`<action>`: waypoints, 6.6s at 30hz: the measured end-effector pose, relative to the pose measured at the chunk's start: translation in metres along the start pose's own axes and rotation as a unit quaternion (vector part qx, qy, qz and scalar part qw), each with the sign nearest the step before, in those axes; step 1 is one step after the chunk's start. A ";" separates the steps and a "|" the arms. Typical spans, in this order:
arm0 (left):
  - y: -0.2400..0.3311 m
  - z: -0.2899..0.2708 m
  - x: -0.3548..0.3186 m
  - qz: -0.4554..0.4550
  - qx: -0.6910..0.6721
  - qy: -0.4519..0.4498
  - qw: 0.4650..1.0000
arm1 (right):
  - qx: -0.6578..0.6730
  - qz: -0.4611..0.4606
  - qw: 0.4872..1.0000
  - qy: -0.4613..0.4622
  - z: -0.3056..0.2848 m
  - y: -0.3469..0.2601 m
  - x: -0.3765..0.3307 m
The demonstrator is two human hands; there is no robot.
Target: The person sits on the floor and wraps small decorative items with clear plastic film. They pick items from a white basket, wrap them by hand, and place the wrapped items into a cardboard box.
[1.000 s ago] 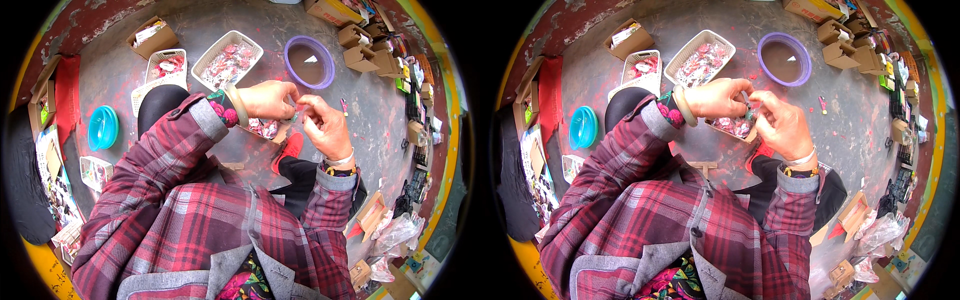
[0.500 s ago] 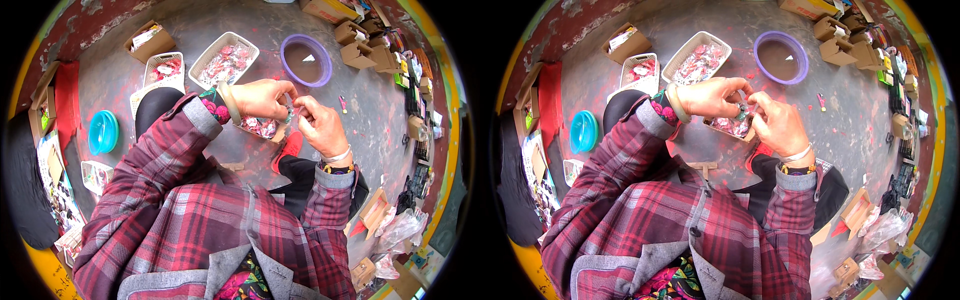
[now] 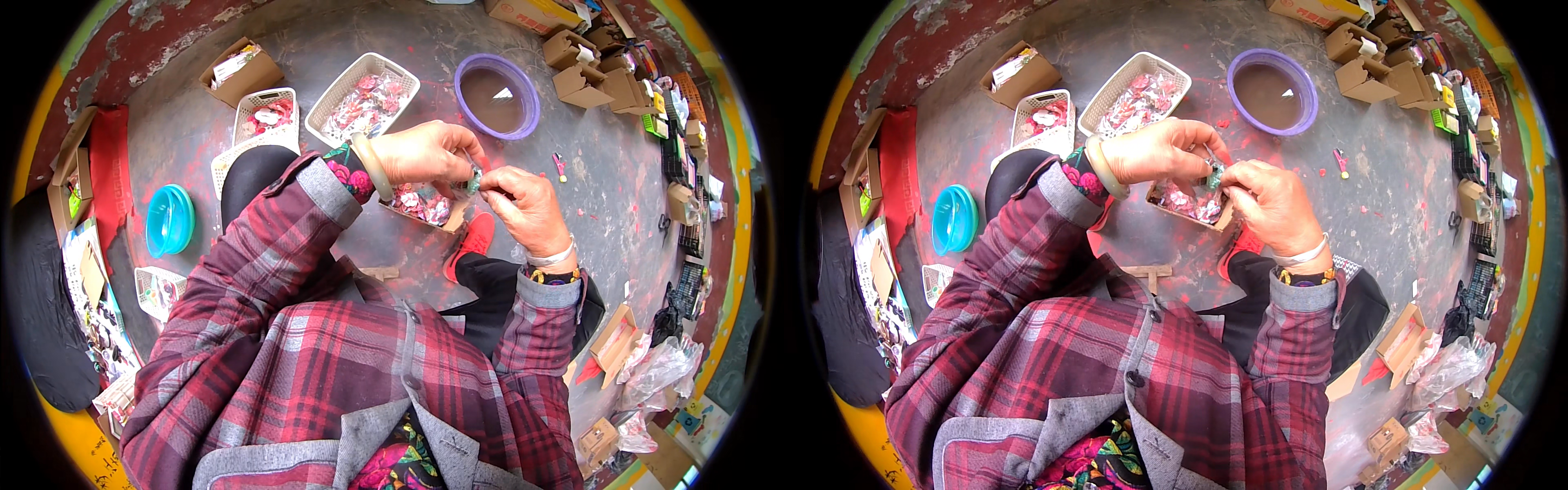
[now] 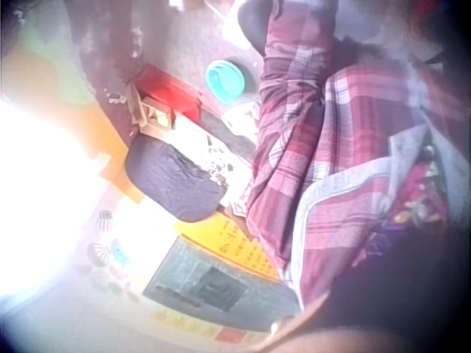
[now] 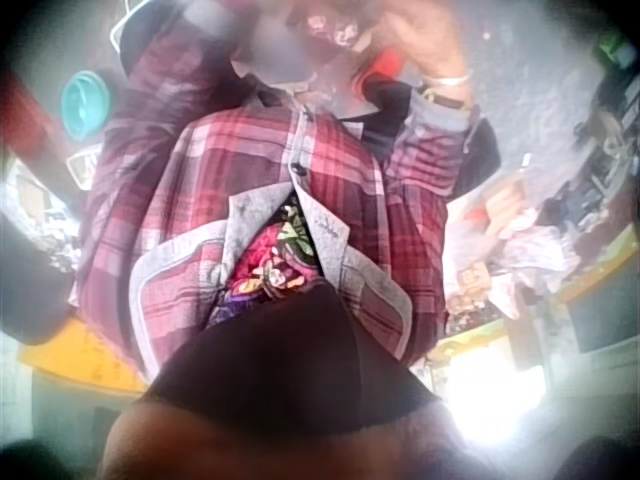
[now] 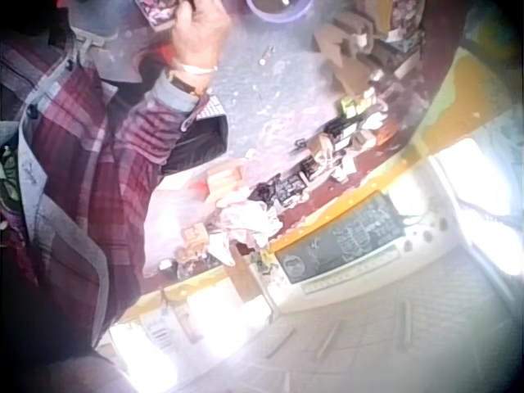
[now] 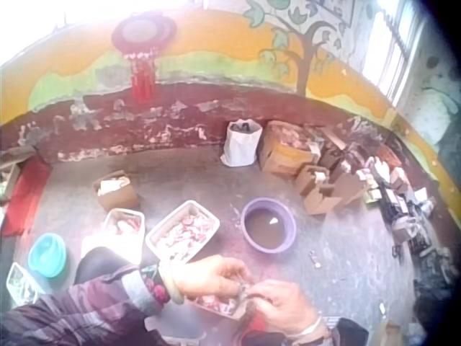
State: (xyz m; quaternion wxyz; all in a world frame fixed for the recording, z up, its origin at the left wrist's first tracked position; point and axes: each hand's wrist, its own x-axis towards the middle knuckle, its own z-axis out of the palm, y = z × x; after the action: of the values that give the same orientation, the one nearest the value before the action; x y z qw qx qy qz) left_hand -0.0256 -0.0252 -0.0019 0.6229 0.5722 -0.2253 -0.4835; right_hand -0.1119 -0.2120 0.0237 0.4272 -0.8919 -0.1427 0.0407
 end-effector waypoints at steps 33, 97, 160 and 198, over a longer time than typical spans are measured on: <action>0.002 -0.001 -0.001 0.016 -0.056 0.071 0.996 | 0.208 0.151 0.966 -0.002 0.011 -0.001 0.004; -0.008 0.004 0.006 -0.004 -0.062 0.155 0.986 | -0.022 0.082 0.996 -0.007 0.018 0.001 0.011; -0.011 0.003 0.012 0.053 -0.336 0.128 0.932 | 0.300 0.146 0.900 0.280 0.023 0.006 0.021; -0.009 0.003 0.012 0.082 -0.310 0.187 0.929 | -0.245 -0.046 0.891 0.379 0.020 -0.011 0.025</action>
State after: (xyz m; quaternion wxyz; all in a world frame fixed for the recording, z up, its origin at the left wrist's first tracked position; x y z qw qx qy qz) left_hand -0.0259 -0.0360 -0.0125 0.8373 0.4105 0.0103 -0.3610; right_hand -0.0941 -0.1833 0.0209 0.2178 -0.9087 -0.0160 -0.3558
